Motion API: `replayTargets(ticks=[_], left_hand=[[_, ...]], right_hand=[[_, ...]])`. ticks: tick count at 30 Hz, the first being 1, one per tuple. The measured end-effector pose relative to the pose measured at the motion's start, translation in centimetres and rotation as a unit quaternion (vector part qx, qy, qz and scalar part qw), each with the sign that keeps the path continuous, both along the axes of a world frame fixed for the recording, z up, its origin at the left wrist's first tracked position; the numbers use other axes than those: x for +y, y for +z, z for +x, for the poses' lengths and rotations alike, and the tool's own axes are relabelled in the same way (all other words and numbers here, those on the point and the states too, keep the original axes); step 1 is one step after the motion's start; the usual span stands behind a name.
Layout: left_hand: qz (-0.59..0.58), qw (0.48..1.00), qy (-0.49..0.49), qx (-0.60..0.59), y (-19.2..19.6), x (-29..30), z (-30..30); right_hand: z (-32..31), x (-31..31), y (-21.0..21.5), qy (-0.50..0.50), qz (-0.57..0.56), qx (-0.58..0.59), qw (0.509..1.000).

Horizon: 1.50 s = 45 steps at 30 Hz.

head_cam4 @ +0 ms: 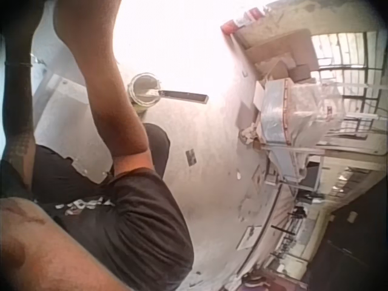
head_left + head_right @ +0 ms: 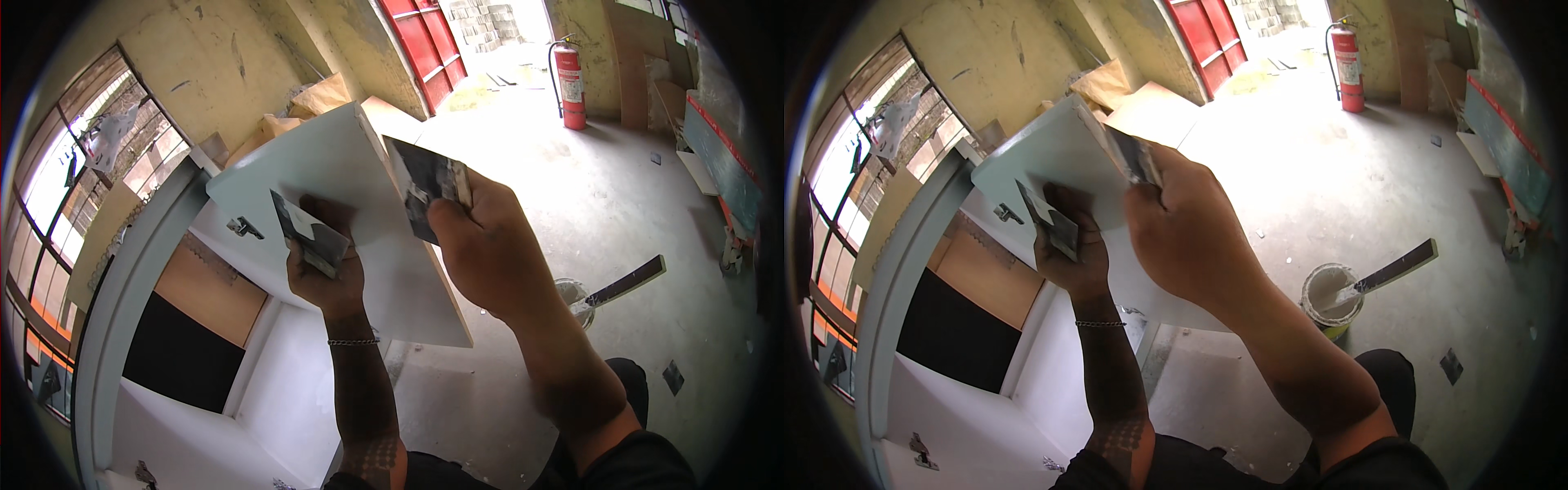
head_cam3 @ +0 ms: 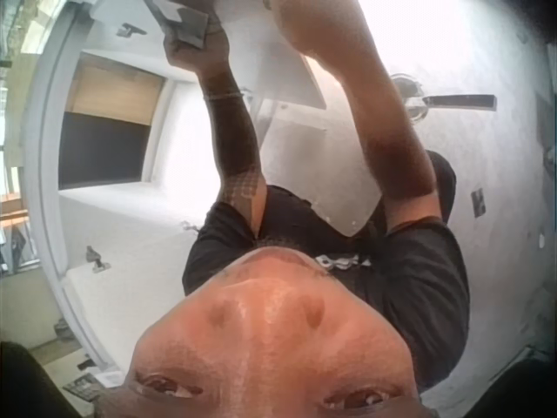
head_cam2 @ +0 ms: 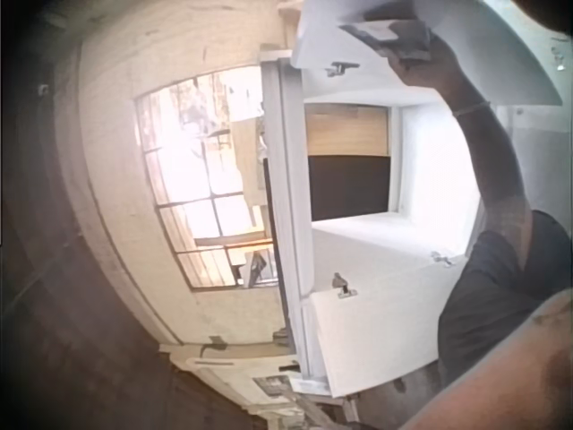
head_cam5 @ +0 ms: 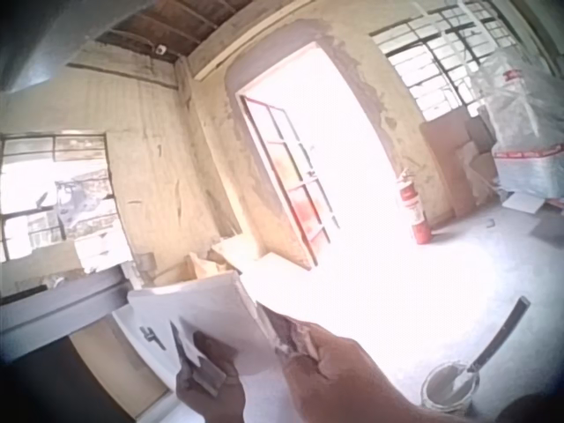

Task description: Applying wood filler or putty to the edges and corners of a cabinet door using putty knives.

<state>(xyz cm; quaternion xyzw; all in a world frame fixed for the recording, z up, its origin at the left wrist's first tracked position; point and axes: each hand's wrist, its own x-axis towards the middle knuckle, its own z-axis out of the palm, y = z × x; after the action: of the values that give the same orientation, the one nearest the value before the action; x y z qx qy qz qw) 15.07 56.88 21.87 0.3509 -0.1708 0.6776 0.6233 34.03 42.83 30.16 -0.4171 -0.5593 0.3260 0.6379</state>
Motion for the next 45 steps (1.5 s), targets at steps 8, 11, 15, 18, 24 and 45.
replayTargets(ticks=[8,11,15,18,24,45], left_hand=[[-0.034,0.999,0.012,0.010,-0.1,0.0,-0.1],[-0.055,0.998,0.024,0.006,0.1,-0.3,0.3],[-0.037,0.999,-0.029,-0.028,-0.3,0.4,-1.0],[-0.040,0.999,-0.028,-0.025,-0.1,-0.2,-0.8],[-0.094,0.995,0.013,-0.008,0.2,-0.3,0.0],[-0.312,0.884,0.019,0.347,5.1,-15.0,3.4]], right_hand=[[-1.2,0.4,2.2,-0.034,0.067,-0.011,0.997],[-0.8,1.9,2.8,-0.166,0.285,-0.183,0.926],[0.2,-1.0,4.8,-0.052,0.064,-0.101,0.991],[0.7,0.5,1.2,-0.102,0.096,-0.140,0.980],[0.0,0.5,2.4,0.009,0.007,0.024,1.000],[5.9,-1.9,-10.6,0.088,0.307,-0.207,0.925]])
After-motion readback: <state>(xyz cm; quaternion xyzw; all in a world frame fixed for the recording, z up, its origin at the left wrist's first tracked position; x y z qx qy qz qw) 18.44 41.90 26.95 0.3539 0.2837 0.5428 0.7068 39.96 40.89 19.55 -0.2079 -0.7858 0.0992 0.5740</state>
